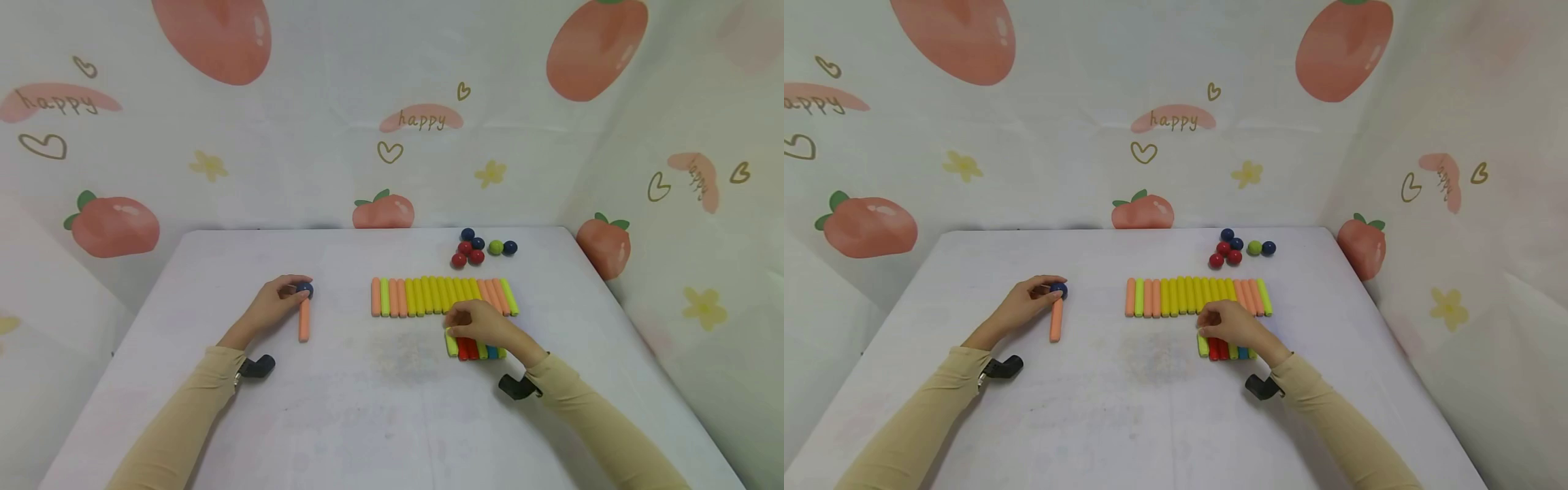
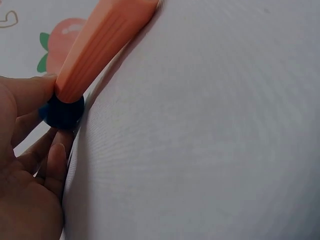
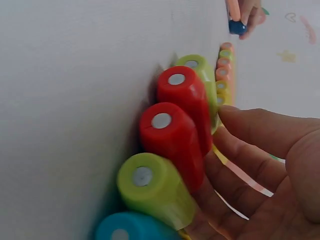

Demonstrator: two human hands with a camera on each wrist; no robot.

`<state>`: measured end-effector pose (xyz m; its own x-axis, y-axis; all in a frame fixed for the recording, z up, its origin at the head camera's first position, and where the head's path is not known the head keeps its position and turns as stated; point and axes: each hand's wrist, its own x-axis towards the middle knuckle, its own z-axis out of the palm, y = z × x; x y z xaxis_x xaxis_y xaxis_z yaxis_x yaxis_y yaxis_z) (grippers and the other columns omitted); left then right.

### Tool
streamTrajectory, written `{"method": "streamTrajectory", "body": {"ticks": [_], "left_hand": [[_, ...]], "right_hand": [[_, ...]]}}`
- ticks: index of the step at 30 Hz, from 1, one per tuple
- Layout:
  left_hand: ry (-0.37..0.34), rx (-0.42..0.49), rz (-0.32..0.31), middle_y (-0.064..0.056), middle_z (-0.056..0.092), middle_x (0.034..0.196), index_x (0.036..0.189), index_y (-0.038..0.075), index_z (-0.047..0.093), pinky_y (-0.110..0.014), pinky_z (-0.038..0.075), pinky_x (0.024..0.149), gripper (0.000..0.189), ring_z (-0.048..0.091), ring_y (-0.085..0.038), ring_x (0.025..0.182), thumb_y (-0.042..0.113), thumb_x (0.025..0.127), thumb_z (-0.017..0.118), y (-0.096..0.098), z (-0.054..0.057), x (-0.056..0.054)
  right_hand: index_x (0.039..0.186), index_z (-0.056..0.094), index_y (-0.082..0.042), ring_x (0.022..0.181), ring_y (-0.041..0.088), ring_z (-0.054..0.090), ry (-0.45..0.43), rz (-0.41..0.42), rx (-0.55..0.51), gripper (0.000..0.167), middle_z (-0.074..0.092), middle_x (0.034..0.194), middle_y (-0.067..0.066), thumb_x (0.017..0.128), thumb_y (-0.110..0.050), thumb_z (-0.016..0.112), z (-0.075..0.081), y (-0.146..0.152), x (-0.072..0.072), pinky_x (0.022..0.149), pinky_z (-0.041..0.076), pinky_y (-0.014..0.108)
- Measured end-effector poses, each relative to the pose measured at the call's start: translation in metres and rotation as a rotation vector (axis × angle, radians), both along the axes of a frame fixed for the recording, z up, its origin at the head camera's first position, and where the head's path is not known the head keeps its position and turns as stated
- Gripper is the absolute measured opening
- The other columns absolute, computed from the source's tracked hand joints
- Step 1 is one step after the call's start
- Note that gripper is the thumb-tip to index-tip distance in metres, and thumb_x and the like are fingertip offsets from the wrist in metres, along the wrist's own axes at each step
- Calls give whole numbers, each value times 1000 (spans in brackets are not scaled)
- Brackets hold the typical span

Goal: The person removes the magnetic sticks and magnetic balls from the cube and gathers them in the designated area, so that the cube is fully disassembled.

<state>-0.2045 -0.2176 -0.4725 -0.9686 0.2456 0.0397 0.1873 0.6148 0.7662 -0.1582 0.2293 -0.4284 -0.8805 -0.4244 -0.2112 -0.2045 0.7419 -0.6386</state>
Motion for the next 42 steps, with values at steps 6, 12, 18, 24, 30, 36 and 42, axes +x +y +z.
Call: {"method": "streamTrajectory", "body": {"ticks": [6, 12, 18, 24, 30, 36, 42], "left_hand": [[18, -2, -3, -22, 64, 123, 134, 10, 58, -45, 51, 92, 41, 64, -35, 108, 30, 99, 61, 0, 0, 0], [41, 15, 5, -20, 64, 126, 131, 7, 58, -35, 50, 90, 39, 65, -32, 107, 29, 98, 62, 2, 3, 2], [-55, 158, 66, -19, 63, 125, 138, 7, 51, -19, 49, 85, 47, 65, -14, 97, 39, 103, 52, 15, 12, 3], [-352, 501, 107, -19, 53, 137, 145, 5, 42, -19, 54, 92, 59, 65, 3, 95, 45, 101, 50, 43, 32, 11], [-424, 609, 52, -27, 58, 134, 139, -3, 40, -23, 56, 91, 57, 71, -6, 96, 33, 99, 60, 70, 41, 21], [-410, 524, -25, -27, 67, 122, 129, -7, 43, -30, 58, 90, 51, 74, -14, 94, 30, 98, 62, 93, 45, 34], [-326, 377, -58, -25, 73, 107, 117, -4, 48, -34, 60, 84, 42, 75, -25, 92, 30, 99, 61, 103, 47, 38]], "right_hand": [[99, 69, -14, 84, 12, 59, 66, -8, 18, 12, 70, 92, -1, 90, -21, 72, 4, -5, 1, 79, 53, 26], [99, 70, -13, 86, 14, 59, 128, -15, -10, 11, 70, 93, 0, 91, -22, 71, 11, -21, 1, 82, 54, 31], [101, 71, -13, 92, 15, 60, 97, -7, -81, 12, 71, 97, 1, 92, -19, 70, 12, -47, -3, 89, 54, 34], [110, 69, -11, 96, 16, 61, 58, 28, -191, 19, 70, 102, 3, 92, -18, 70, 10, -85, -6, 88, 53, 30], [124, 64, -12, 96, 19, 64, 92, -53, -357, 33, 70, 107, 8, 93, -20, 70, 6, -119, -9, 88, 55, 31], [124, 65, -12, 97, 24, 64, 220, -81, -464, 40, 67, 110, 11, 87, -21, 77, -4, -140, -8, 88, 56, 37], [111, 69, -8, 93, 26, 62, 339, -65, -456, 33, 68, 104, 9, 83, -21, 81, -10, -149, -2, 84, 57, 41]]}}
